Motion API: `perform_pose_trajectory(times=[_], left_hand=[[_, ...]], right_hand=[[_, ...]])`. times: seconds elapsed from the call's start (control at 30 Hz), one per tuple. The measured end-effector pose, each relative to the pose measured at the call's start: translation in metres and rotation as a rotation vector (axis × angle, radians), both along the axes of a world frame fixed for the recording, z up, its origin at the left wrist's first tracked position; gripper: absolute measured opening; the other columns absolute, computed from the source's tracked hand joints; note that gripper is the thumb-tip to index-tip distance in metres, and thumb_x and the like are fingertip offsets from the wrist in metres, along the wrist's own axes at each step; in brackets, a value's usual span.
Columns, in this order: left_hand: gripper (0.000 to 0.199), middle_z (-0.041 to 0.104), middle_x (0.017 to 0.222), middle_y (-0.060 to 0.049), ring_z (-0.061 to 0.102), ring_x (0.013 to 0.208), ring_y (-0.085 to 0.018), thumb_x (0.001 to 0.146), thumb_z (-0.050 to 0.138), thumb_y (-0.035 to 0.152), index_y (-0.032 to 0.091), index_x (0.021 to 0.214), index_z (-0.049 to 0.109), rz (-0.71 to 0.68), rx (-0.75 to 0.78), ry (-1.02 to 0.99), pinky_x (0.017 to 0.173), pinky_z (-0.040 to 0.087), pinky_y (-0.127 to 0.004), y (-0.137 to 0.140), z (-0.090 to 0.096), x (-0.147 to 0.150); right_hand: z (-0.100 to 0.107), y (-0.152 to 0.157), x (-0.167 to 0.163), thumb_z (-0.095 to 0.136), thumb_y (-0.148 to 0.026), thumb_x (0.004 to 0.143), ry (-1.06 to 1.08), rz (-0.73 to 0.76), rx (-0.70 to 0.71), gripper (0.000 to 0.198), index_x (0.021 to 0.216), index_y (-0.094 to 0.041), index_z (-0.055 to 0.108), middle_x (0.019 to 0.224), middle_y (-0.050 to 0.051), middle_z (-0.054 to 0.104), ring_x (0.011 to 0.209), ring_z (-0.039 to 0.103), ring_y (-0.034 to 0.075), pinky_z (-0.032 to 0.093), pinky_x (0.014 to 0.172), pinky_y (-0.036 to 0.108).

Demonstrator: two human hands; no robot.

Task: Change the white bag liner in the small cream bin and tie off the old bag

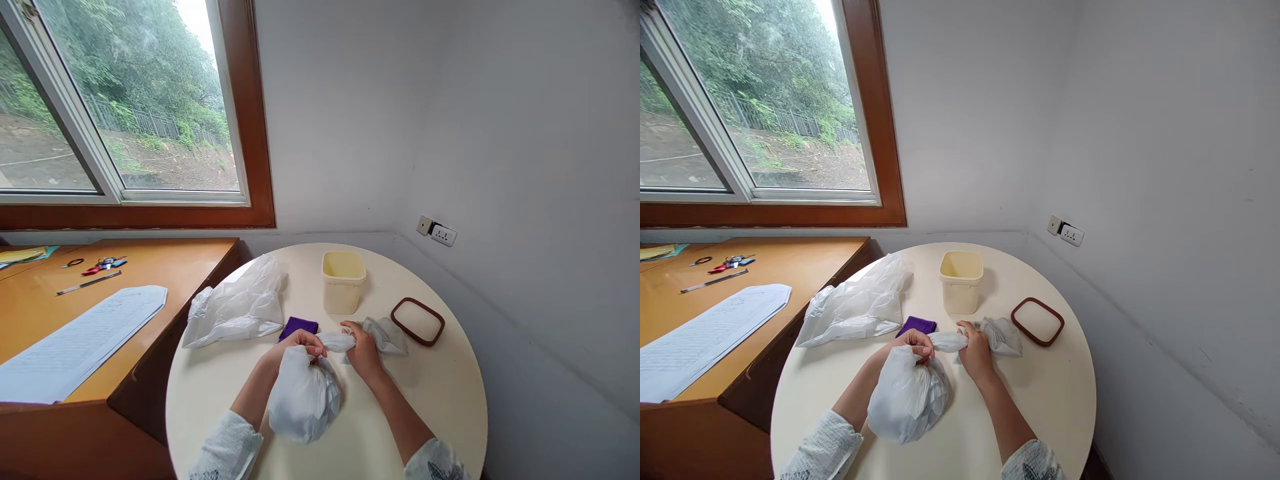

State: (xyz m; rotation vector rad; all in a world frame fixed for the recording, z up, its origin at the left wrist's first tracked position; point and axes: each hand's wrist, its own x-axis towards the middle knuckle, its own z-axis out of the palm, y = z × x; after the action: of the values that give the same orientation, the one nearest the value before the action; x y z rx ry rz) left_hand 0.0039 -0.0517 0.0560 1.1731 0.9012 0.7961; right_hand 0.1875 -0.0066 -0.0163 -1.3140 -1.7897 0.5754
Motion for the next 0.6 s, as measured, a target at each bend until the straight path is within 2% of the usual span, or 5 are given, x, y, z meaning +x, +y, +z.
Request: perform_pose_trajectory(times=[0.13,0.27,0.43,0.5,0.6], left_hand=[[0.021,0.054,0.059,0.0,0.047,0.056,-0.011,0.062,0.07,0.032,0.013,0.069,0.066,0.033,-0.034,0.007,0.056,0.037,-0.025,0.015,-0.012,-0.001],[0.028,0.055,0.056,-0.001,0.045,0.052,-0.01,0.061,0.072,0.035,0.01,0.073,0.07,-0.001,0.031,0.077,0.052,0.033,-0.024,0.029,-0.021,-0.006],[0.031,0.06,0.071,-0.005,0.046,0.06,-0.012,0.069,0.066,0.037,0.01,0.083,0.071,0.09,0.254,0.21,0.054,0.033,-0.023,0.036,-0.02,-0.01],[0.027,0.059,0.072,-0.004,0.047,0.064,-0.012,0.071,0.063,0.035,0.011,0.08,0.071,0.119,0.361,0.262,0.059,0.035,-0.024,0.036,-0.018,-0.008],[0.024,0.055,0.071,-0.003,0.046,0.068,-0.013,0.076,0.055,0.032,0.013,0.075,0.07,0.125,0.542,0.365,0.064,0.037,-0.026,0.034,-0.016,-0.004]], right_hand=[[-0.002,0.002,0.0,0.04,-0.015,0.079,0.006,-0.006,-0.005,0.031,0.101,-0.016,0.062,0.092,0.009,0.069,0.081,0.063,0.02,0.044,0.071,0.029],[0.001,0.001,0.0,0.042,-0.006,0.066,0.028,0.003,-0.02,0.038,0.096,-0.018,0.062,0.087,0.005,0.069,0.079,0.062,0.018,0.043,0.069,0.025],[0.013,-0.005,-0.005,0.044,-0.01,0.064,0.035,-0.01,0.004,0.023,0.078,-0.018,0.06,0.069,0.0,0.064,0.065,0.055,0.013,0.037,0.061,0.022],[0.017,-0.007,-0.007,0.044,-0.011,0.062,0.065,-0.019,-0.012,0.013,0.066,-0.018,0.054,0.058,-0.004,0.054,0.057,0.047,0.011,0.033,0.054,0.02],[0.021,-0.007,-0.007,0.043,-0.013,0.059,0.202,0.02,-0.073,0.006,0.056,-0.018,0.044,0.052,-0.006,0.041,0.053,0.037,0.009,0.027,0.049,0.02]])
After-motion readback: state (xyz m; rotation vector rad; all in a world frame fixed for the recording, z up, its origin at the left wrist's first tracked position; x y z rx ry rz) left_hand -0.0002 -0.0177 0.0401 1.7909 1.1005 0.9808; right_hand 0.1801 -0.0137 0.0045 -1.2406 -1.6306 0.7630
